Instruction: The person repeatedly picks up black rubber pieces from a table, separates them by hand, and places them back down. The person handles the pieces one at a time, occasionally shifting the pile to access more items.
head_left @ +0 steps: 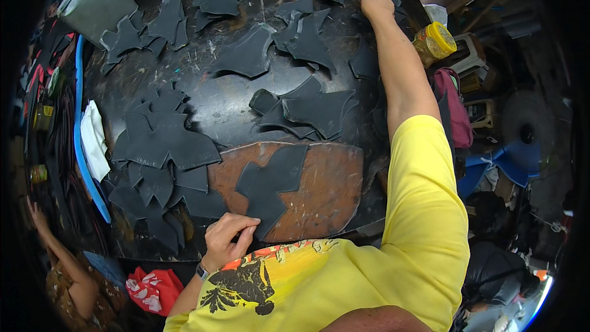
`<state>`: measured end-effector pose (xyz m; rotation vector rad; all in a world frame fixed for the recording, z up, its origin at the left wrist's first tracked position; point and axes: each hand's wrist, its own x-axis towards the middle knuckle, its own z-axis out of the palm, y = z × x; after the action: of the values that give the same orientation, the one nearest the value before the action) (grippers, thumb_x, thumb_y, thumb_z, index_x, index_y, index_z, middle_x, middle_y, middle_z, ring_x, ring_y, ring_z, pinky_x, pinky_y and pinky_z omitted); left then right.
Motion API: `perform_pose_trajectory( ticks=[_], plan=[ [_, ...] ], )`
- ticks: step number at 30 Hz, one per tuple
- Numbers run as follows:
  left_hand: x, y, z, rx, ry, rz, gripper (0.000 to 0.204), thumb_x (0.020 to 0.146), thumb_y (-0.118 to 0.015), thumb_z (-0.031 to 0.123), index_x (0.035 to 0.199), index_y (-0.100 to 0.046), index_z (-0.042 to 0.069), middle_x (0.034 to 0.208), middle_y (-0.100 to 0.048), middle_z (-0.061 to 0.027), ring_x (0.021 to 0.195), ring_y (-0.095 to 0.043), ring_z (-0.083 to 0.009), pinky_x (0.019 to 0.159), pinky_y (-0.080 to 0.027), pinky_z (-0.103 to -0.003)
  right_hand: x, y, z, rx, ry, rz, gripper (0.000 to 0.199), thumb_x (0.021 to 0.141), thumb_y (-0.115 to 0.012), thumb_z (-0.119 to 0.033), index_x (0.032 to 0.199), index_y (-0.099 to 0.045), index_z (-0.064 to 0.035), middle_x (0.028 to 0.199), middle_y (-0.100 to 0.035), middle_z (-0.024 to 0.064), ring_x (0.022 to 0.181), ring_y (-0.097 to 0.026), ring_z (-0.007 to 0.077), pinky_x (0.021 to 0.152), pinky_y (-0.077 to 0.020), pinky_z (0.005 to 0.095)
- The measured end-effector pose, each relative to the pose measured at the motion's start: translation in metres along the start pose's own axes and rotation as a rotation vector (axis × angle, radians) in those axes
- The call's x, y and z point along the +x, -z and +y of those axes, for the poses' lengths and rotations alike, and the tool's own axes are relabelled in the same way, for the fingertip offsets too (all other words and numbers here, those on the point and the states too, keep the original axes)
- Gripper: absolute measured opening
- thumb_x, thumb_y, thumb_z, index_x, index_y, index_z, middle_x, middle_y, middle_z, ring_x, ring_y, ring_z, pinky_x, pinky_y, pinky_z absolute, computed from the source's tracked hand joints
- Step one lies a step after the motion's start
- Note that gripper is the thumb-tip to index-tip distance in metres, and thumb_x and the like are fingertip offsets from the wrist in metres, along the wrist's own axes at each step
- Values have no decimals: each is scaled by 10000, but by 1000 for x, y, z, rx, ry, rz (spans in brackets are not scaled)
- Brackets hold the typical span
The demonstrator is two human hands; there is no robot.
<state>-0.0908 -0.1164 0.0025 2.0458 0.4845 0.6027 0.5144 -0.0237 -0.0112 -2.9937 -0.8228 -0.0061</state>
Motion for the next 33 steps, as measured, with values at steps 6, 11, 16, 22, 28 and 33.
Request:
perform_pose_trajectory(
  ticks=[6, 11, 16, 22, 28, 33],
  plan=[
    [0, 2, 3, -34, 10, -7, 154, 786, -688, -34, 934, -701, 10, 820, -681, -108, 669, -650, -202, 579, -501, -288, -32, 25, 28, 71, 23, 216, 346, 906, -473, -148, 1178, -672, -70, 1204, -643, 186, 1125, -618, 357, 938, -507, 438],
    [0, 2, 10, -36, 19, 5, 138, 808, -669, -30, 939, -694, 6, 831, -679, -120, 721, -657, -241, 622, -506, -313, -61, 44, 52, 275, 120, 470, 407, 801, -518, -114, 1148, -706, -217, 1072, -673, 207, 1031, -639, 373, 920, -497, 440],
    [-1, 2, 13, -78, -70, 82, 128, 803, -654, -42, 920, -687, -4, 835, -667, -116, 731, -644, -234, 650, -496, -299, -89, 68, 66, 480, 166, 637, 438, 732, -508, -80, 1081, -743, -206, 1032, -688, 199, 1025, -647, 363, 949, -478, 399],
    [-34, 34, 7, 171, -195, 173, 180, 768, -711, -6, 938, -692, 48, 928, -658, -84, 838, -640, -262, 733, -518, -339, -188, 116, 64, 1254, 246, 351, 350, 850, -613, -33, 1194, -670, -13, 1060, -684, 69, 863, -640, 149, 771, -508, 270],
    [-35, 70, -14, 661, -309, 83, 452, 748, -750, 120, 1178, -621, 173, 1376, -472, -71, 1370, -352, -292, 1127, -248, -526, -334, 121, 37, 1437, 288, 248, 379, 850, -654, -23, 1211, -612, 84, 1111, -654, 118, 955, -634, 162, 841, -498, 263],
    [-12, 62, -32, 865, -330, -167, 572, 881, -655, 293, 1413, -447, 270, 1535, -316, -48, 1461, -183, -264, 1165, -97, -586, -410, 105, 9, 1531, 294, 185, 338, 851, -635, -9, 1181, -640, 62, 1092, -663, 77, 956, -609, 128, 865, -459, 246]
  ],
)
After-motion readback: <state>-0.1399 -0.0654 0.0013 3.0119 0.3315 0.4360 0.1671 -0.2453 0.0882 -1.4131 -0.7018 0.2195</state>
